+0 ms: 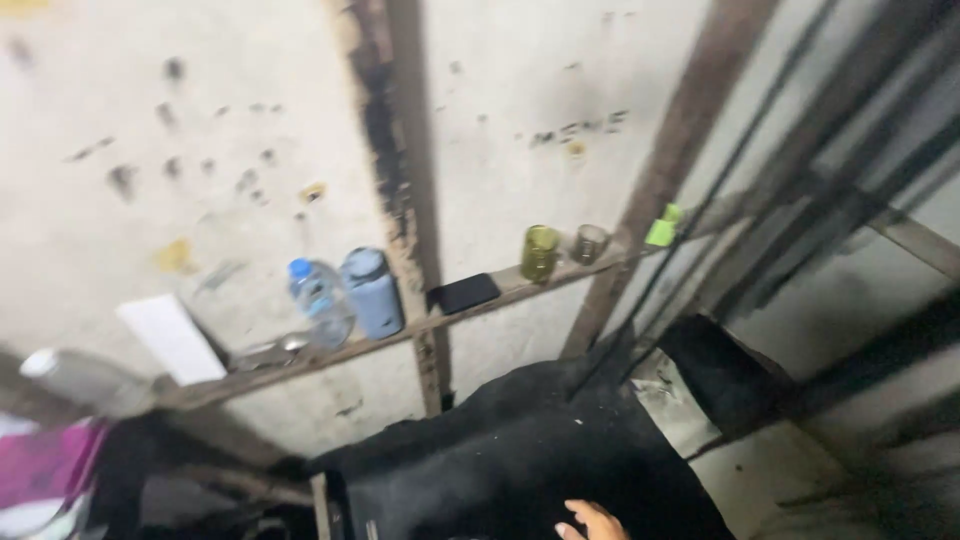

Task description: Sanding the edges of a long leather strip and hanging it on a drying rack using clothespins.

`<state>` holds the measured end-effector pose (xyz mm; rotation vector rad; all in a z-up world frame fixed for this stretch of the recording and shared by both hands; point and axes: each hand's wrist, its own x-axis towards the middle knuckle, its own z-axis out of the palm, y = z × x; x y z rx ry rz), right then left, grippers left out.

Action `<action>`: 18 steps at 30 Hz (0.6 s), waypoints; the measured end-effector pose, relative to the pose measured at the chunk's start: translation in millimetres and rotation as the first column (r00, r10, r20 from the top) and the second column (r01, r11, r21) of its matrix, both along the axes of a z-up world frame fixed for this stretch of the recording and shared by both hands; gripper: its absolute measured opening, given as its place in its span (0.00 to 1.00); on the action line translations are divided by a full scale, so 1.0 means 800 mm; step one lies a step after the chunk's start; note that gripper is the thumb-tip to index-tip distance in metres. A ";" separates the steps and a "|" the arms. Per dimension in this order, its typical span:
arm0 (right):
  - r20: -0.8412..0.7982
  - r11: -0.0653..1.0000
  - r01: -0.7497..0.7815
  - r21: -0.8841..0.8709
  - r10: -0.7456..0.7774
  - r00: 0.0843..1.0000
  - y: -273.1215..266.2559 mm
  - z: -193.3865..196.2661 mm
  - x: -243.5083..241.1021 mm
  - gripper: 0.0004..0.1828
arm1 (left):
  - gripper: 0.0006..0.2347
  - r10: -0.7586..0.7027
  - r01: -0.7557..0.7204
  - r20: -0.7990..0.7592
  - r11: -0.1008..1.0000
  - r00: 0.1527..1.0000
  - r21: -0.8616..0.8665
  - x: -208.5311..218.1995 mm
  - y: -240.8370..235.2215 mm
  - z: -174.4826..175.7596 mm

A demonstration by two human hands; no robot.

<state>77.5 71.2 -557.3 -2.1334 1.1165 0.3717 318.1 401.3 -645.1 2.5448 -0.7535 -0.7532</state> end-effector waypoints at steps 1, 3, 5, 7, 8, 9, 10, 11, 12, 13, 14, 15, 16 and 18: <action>-0.077 0.999 -0.020 0.037 0.023 0.997 0.001 0.001 0.010 0.35 | 0.13 0.068 -0.068 -0.011 0.997 0.998 0.025 0.009 0.014 -0.018; -0.087 0.991 -0.129 0.017 0.130 0.988 0.003 -0.008 0.041 0.34 | 0.13 0.203 -0.200 -0.030 0.977 0.979 0.070 0.024 0.049 -0.046; -0.091 0.973 -0.232 -0.006 0.230 0.969 0.006 -0.022 0.068 0.34 | 0.13 0.328 -0.321 -0.045 0.940 0.944 0.114 0.032 0.087 -0.066; -0.057 0.958 -0.278 -0.075 0.275 0.960 0.003 -0.045 0.089 0.34 | 0.13 0.443 -0.429 -0.066 0.890 0.894 0.156 0.036 0.124 -0.083; -0.080 0.939 -0.337 -0.073 0.332 0.940 0.003 -0.051 0.092 0.34 | 0.13 0.495 -0.475 -0.083 0.861 0.865 0.183 0.020 0.144 -0.092; -0.067 0.928 -0.358 -0.102 0.353 0.933 0.002 -0.057 0.095 0.34 | 0.13 0.546 -0.518 -0.099 0.829 0.832 0.211 0.006 0.164 -0.099; -0.051 0.919 -0.371 -0.135 0.368 0.928 0.000 -0.063 0.100 0.34 | 0.13 0.588 -0.554 -0.112 0.799 0.801 0.234 -0.001 0.182 -0.106; -0.069 0.896 -0.422 -0.135 0.417 0.906 0.004 -0.051 0.113 0.34 | 0.13 0.629 -0.586 -0.126 0.767 0.767 0.259 -0.018 0.199 -0.115; -0.086 0.895 -0.440 -0.081 0.433 0.897 0.009 -0.038 0.127 0.34 | 0.13 0.663 -0.614 -0.135 0.738 0.736 0.280 -0.030 0.213 -0.122; -0.105 0.891 -0.454 -0.027 0.449 0.887 0.014 -0.025 0.140 0.34 | 0.13 0.696 -0.639 -0.145 0.708 0.703 0.302 -0.043 0.226 -0.129; -0.123 0.869 -0.494 -0.028 0.488 0.864 0.015 -0.020 0.150 0.34 | 0.13 0.726 -0.658 -0.158 0.678 0.670 0.326 -0.069 0.245 -0.139; -0.092 0.847 -0.532 -0.009 0.529 0.844 0.016 -0.014 0.161 0.33 | 0.13 0.754 -0.676 -0.170 0.649 0.635 0.350 -0.092 0.255 -0.148; -0.060 0.823 -0.568 0.009 0.567 0.821 0.017 -0.010 0.173 0.33 | 0.13 0.779 -0.691 -0.181 0.619 0.600 0.373 -0.106 0.255 -0.159; -0.103 0.778 -0.628 0.011 0.626 0.773 0.022 0.012 0.191 0.33 | 0.17 0.854 -0.774 -0.196 0.520 0.482 0.361 -0.151 0.264 -0.168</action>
